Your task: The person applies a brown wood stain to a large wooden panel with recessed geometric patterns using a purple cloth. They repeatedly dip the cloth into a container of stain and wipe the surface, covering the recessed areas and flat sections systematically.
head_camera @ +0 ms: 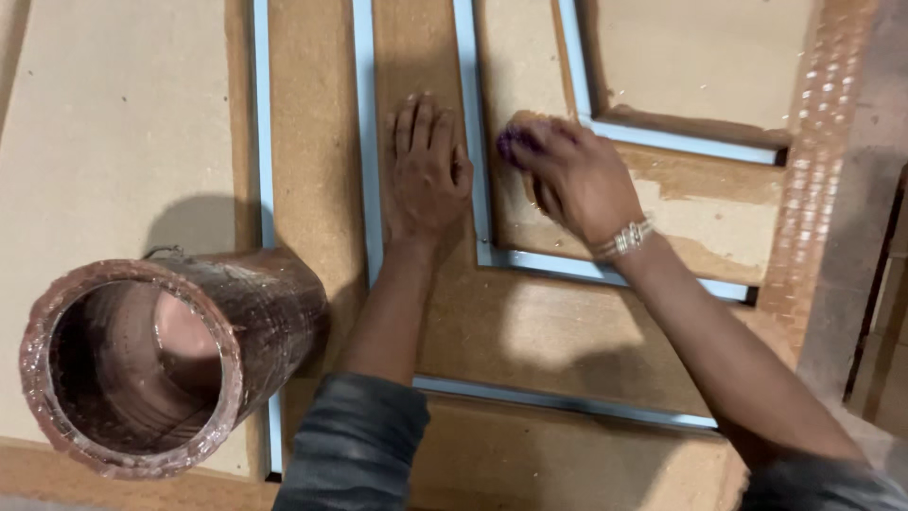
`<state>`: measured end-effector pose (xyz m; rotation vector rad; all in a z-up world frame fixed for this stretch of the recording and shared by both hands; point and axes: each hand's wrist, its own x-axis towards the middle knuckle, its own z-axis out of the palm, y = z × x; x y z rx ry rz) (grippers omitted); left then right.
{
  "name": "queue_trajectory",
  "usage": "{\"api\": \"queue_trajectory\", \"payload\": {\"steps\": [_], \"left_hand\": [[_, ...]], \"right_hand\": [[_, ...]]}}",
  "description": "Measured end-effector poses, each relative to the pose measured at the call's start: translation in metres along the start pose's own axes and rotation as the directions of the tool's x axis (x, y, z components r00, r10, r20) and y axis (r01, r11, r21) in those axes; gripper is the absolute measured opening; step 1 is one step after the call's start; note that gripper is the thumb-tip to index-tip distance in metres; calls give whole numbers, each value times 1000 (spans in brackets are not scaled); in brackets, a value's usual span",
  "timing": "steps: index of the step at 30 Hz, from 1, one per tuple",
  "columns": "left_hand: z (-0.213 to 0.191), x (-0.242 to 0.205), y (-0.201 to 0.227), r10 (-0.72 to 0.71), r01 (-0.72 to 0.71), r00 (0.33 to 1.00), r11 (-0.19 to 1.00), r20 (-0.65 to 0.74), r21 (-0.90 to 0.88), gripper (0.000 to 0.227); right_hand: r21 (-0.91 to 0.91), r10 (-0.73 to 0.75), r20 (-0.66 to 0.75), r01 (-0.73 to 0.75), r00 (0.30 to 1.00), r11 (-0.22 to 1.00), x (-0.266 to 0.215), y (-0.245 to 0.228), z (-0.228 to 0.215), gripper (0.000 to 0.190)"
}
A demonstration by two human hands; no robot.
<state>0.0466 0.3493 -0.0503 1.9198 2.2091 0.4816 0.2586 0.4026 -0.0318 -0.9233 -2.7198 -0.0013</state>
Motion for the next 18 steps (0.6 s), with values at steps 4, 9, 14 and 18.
{"api": "queue_trajectory", "payload": {"steps": [4, 9, 14, 18], "left_hand": [[7, -1, -8, 19, -20, 1000, 999, -20, -25, 45], [13, 4, -12, 11, -11, 1000, 1000, 8, -23, 47], [20, 3, -14, 25, -25, 1000, 1000, -16, -10, 49], [16, 5, -14, 26, -26, 1000, 1000, 10, -5, 49]], "right_hand": [[89, -12, 67, 6, 998, 996, -68, -50, -14, 50], [-23, -41, 2, 41, 999, 999, -24, -10, 22, 50], [-90, -15, -67, 9, 998, 996, 84, 57, 50, 26], [13, 84, -48, -84, 995, 996, 67, 44, 52, 32]]}}
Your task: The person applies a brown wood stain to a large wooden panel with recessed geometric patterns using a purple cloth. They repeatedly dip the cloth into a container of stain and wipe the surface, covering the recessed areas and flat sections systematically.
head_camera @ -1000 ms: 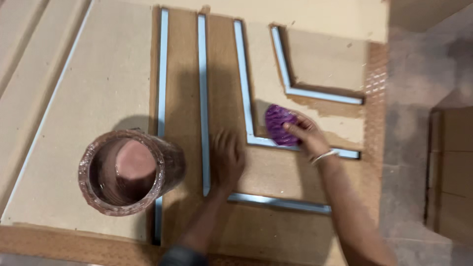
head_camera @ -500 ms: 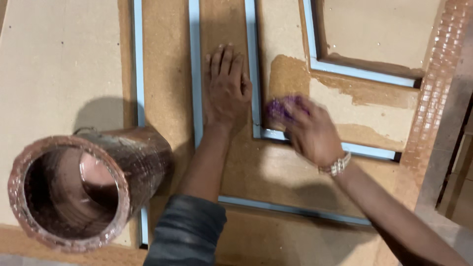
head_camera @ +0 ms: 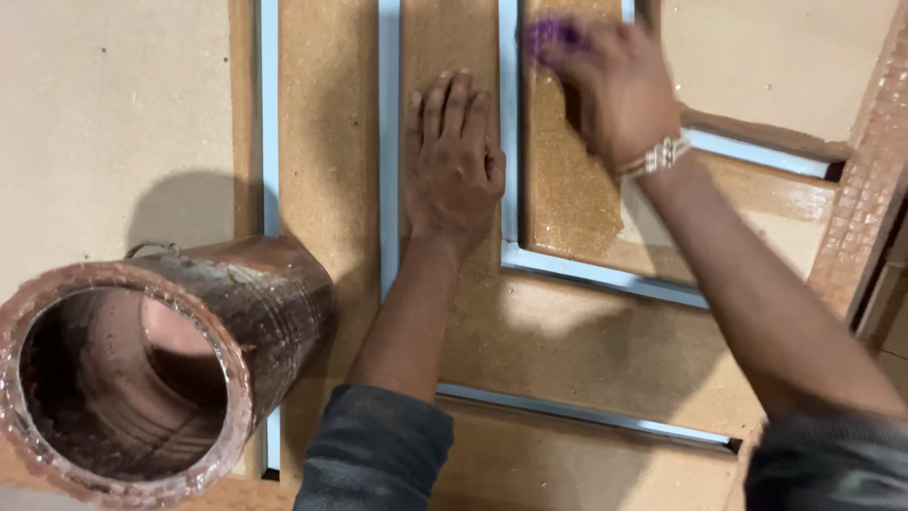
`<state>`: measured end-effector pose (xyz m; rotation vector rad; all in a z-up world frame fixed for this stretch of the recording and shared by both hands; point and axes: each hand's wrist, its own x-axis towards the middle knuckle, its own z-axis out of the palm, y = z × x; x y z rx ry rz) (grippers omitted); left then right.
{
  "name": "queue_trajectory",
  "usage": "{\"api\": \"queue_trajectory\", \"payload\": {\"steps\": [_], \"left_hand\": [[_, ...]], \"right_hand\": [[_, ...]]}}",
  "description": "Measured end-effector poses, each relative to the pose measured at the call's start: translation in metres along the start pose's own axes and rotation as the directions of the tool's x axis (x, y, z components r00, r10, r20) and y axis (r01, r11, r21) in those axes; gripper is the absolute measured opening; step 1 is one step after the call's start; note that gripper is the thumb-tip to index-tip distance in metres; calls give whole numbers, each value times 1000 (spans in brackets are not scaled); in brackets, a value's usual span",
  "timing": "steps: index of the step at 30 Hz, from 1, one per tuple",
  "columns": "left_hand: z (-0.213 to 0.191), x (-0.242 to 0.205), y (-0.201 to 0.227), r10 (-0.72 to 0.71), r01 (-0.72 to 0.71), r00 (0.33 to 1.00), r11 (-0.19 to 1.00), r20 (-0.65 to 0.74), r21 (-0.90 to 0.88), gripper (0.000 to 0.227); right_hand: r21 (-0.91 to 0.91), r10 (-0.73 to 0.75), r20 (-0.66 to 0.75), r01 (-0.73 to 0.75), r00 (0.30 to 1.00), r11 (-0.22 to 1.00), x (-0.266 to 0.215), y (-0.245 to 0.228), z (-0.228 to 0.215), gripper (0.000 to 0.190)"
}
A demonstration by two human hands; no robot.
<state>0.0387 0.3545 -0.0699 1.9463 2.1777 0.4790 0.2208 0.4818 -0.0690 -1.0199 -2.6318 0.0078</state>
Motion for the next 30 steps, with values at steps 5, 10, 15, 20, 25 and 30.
{"api": "queue_trajectory", "payload": {"steps": [5, 10, 15, 20, 25, 30], "left_hand": [[-10, -1, 1, -36, 36, 996, 999, 82, 7, 55], [-10, -2, 2, -15, 15, 999, 1000, 32, -10, 56], [-6, 2, 0, 0, 0, 1000, 1000, 30, -5, 57], [-6, 2, 0, -10, 10, 1000, 1000, 4, 5, 57], [-12, 3, 3, -14, 13, 999, 999, 36, 30, 54], [-14, 6, 1, -20, 19, 999, 1000, 45, 8, 55]], "right_hand": [[87, -159, 102, 151, 982, 985, -136, -71, -43, 56], [-60, -136, 139, 146, 981, 987, -108, -55, -42, 65], [-143, -95, -128, 76, 987, 987, 58, 25, 20, 33], [-40, 529, 529, -603, 664, 797, 143, 54, 23, 21], [-156, -200, -55, 190, 978, 969, 43, 21, 9, 26], [-195, -276, 55, 281, 960, 940, 10, 1, -17, 43]]}}
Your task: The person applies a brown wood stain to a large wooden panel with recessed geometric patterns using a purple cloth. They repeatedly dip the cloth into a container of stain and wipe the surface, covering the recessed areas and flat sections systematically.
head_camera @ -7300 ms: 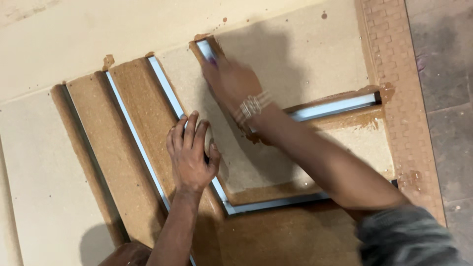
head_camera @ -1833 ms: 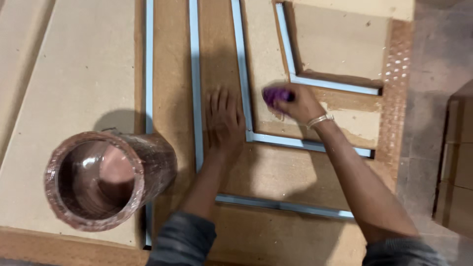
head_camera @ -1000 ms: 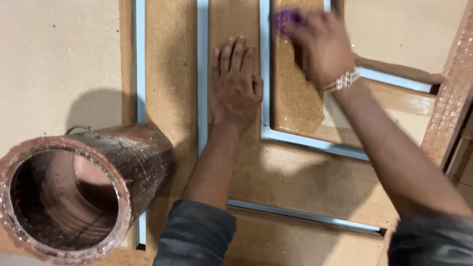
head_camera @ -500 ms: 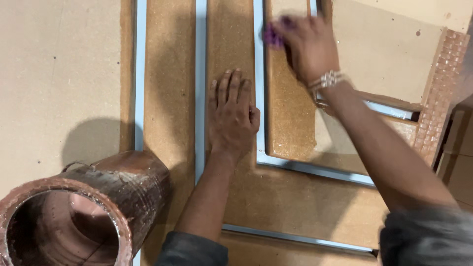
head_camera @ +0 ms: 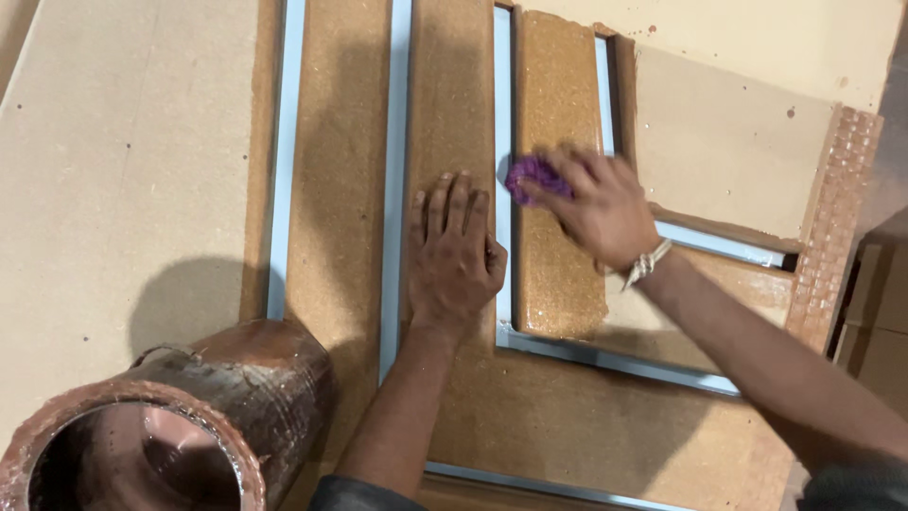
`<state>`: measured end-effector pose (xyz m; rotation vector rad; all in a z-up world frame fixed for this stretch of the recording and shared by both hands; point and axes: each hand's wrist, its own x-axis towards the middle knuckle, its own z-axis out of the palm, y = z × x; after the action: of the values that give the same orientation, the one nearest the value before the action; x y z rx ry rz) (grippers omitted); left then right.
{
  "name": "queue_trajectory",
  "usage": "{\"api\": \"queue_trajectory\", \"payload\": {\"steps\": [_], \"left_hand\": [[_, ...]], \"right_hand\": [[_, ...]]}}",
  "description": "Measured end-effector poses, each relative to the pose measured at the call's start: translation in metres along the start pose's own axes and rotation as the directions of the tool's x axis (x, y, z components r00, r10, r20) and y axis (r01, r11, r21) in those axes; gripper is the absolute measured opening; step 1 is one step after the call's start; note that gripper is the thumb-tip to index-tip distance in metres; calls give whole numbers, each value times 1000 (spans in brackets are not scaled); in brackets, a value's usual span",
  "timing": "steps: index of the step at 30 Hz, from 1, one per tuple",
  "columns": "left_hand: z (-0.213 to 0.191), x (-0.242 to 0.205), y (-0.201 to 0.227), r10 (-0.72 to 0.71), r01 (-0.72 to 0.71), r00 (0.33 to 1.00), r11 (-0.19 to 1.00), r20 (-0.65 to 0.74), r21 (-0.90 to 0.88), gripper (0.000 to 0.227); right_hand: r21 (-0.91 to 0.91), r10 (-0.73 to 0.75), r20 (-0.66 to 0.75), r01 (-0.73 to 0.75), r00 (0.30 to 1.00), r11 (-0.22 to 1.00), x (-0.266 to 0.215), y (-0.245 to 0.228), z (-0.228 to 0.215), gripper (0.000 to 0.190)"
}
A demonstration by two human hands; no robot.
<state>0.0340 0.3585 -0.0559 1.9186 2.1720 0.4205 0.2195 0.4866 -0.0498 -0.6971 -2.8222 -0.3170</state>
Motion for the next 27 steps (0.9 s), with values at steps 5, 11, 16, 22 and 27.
{"api": "queue_trajectory", "payload": {"steps": [5, 11, 16, 22, 27], "left_hand": [[2, -2, 1, 15, -15, 999, 1000, -30, -16, 57], [-6, -2, 5, -26, 27, 999, 999, 32, -33, 57], [-11, -1, 5, -13, 14, 999, 1000, 50, -20, 58], [-12, 2, 4, -8, 6, 998, 1000, 63, 23, 58], [-3, -2, 4, 1, -3, 999, 999, 38, 33, 60]], "right_hand": [[-36, 136, -4, -136, 991, 990, 105, 64, 39, 35], [27, 358, 311, -385, 880, 923, 127, 62, 34, 29], [27, -28, 70, 26, 997, 999, -12, -25, -6, 48], [111, -19, 44, 14, 999, 994, -59, -67, -42, 40], [24, 53, -59, -52, 997, 998, 55, 37, 45, 21]]}}
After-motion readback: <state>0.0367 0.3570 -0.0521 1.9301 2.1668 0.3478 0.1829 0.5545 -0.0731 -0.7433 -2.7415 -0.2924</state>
